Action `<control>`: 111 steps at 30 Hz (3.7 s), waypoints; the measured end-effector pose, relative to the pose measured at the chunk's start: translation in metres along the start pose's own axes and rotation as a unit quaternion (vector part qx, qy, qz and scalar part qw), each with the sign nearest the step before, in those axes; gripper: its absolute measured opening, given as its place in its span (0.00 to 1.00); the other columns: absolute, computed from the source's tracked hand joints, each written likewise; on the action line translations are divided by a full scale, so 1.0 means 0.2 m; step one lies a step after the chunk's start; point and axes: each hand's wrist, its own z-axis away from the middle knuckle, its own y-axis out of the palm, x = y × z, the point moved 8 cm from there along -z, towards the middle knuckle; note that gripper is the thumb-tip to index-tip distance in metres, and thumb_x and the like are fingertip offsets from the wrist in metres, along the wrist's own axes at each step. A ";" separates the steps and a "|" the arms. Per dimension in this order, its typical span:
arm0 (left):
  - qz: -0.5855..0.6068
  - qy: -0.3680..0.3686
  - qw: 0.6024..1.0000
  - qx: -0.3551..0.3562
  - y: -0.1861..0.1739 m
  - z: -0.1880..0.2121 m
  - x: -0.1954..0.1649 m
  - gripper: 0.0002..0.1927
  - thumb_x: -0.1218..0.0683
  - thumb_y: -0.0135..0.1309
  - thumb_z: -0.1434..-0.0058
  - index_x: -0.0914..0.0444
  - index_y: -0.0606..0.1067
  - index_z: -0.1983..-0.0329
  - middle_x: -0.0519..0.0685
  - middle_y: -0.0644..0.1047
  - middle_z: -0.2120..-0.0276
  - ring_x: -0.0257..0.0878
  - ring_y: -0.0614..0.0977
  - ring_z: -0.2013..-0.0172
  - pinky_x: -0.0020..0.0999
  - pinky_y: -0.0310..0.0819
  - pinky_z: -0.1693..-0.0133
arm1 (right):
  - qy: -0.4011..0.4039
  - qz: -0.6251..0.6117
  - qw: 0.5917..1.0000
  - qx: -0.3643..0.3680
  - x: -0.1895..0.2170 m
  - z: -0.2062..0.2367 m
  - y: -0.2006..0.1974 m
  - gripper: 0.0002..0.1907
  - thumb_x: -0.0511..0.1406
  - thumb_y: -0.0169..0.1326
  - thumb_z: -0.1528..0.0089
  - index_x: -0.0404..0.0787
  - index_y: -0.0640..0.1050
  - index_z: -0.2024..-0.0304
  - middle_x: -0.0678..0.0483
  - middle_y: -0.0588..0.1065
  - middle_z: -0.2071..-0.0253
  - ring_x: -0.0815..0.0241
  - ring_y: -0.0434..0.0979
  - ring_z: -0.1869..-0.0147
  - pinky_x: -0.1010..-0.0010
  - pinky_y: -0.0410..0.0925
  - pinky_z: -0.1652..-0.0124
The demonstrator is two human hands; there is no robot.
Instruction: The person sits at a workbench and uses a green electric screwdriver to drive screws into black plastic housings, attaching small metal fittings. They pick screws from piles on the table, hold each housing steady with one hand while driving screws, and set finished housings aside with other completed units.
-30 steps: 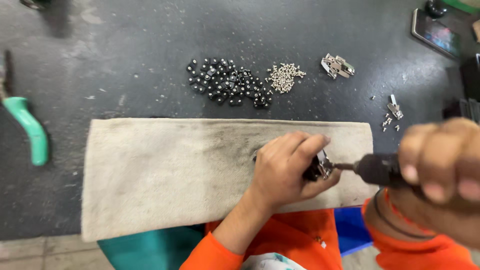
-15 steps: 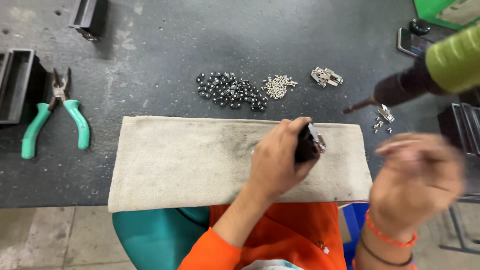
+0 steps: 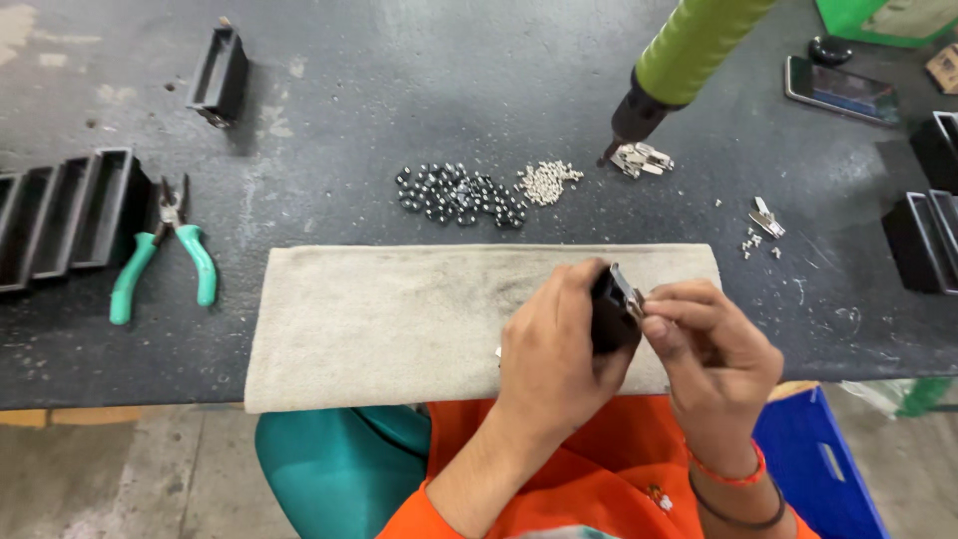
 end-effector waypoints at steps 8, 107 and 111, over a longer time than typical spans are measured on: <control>0.031 -0.038 0.998 -0.030 -0.04 0.02 0.14 0.33 0.53 0.67 0.41 0.65 0.64 0.37 0.56 0.77 0.62 0.53 0.82 0.64 0.44 0.77 0.62 | 0.022 -0.142 0.990 0.012 -0.04 -0.03 0.02 0.13 0.27 0.52 0.32 0.27 0.76 0.46 0.45 0.78 0.48 0.59 0.78 0.49 0.69 0.72 0.47; -0.585 -0.156 0.796 0.004 -1.28 -0.70 1.47 0.20 0.42 0.60 0.37 0.63 0.76 0.55 0.55 0.77 0.54 0.55 0.80 0.53 0.50 0.76 0.56 | 0.115 -0.023 0.991 -0.071 -1.08 -0.06 -0.20 0.08 0.29 0.52 0.26 0.37 0.69 0.46 0.52 0.75 0.47 0.66 0.74 0.40 0.75 0.66 0.34; -0.631 -0.232 0.738 0.063 -1.39 -0.29 1.39 0.26 0.39 0.63 0.44 0.63 0.76 0.56 0.55 0.77 0.55 0.55 0.79 0.53 0.51 0.77 0.58 | 0.129 -0.015 0.990 -0.048 -0.97 -0.09 -0.13 0.08 0.31 0.52 0.23 0.37 0.70 0.43 0.54 0.75 0.47 0.66 0.73 0.38 0.75 0.66 0.35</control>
